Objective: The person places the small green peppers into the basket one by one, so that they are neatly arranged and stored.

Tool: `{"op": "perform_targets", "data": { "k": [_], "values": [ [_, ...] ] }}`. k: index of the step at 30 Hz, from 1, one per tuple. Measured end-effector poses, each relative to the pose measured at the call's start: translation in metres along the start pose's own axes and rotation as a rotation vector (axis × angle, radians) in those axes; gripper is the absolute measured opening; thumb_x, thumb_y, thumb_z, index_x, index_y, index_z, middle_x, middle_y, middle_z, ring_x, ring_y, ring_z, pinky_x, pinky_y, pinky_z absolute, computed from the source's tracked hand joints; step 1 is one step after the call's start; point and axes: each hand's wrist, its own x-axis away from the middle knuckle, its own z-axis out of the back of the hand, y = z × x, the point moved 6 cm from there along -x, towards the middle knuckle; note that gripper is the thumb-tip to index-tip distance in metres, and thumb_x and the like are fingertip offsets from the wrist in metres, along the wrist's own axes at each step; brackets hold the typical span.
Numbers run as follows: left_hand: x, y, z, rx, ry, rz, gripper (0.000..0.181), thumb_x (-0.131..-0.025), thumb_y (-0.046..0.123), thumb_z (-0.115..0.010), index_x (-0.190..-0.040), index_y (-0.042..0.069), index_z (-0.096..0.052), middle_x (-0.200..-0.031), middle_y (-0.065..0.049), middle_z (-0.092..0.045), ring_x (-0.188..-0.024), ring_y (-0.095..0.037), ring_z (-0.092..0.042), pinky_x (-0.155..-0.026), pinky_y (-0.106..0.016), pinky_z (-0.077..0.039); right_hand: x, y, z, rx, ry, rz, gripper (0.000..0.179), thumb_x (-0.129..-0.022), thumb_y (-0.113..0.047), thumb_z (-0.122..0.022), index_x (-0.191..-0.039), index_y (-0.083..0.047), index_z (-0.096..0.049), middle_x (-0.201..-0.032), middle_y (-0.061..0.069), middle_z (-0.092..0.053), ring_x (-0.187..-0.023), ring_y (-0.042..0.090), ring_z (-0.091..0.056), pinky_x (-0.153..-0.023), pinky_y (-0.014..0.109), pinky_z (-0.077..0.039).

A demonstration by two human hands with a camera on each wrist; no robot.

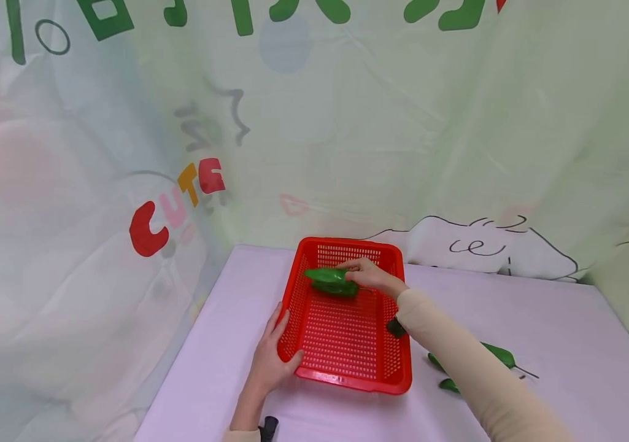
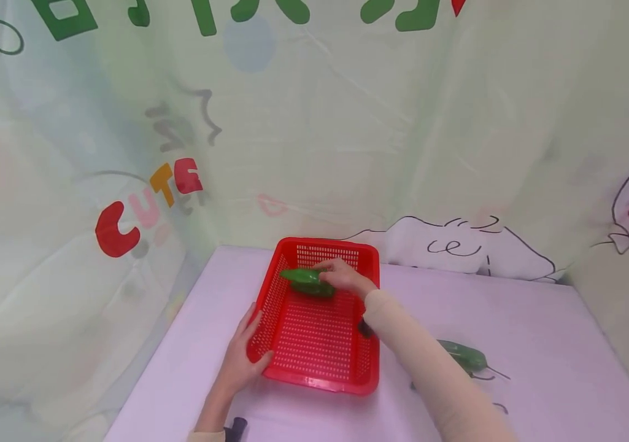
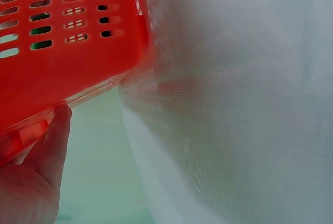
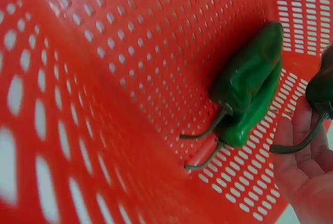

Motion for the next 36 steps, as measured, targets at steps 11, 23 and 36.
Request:
{"op": "perform_targets", "data": {
  "k": [11,23,36],
  "values": [
    [0.0,0.001,-0.001,0.008,-0.007,0.016,0.085,-0.075,0.02,-0.074,-0.15,0.002,-0.039,-0.161,-0.008,-0.026,-0.143,-0.033,-0.032,-0.096,-0.057,-0.049,-0.003,0.015,-0.012,0.025,-0.019,-0.04,0.041,-0.094,-0.005,-0.051,-0.133,0.003,-0.058,-0.131,0.022,-0.052,-0.1,0.026,-0.047,-0.087,0.037,-0.047],
    [-0.001,0.0,-0.001,-0.002,-0.009,0.027,0.086,-0.074,0.022,-0.074,-0.15,0.003,-0.039,-0.161,-0.007,-0.026,-0.143,-0.032,-0.032,-0.095,-0.056,-0.049,-0.008,0.03,-0.018,0.059,-0.044,-0.035,0.04,-0.092,-0.005,-0.054,-0.13,0.004,-0.061,-0.127,0.021,-0.054,-0.102,0.028,-0.046,-0.081,0.032,-0.043],
    [-0.001,0.0,0.0,0.014,-0.003,0.011,0.085,-0.075,0.022,-0.073,-0.15,0.004,-0.039,-0.161,-0.006,-0.026,-0.144,-0.031,-0.031,-0.098,-0.057,-0.047,-0.008,0.038,-0.023,0.076,0.018,-0.055,0.037,-0.09,-0.003,-0.056,-0.126,0.004,-0.064,-0.127,0.022,-0.052,-0.097,0.026,-0.046,-0.074,0.029,-0.042]
  ]
}}
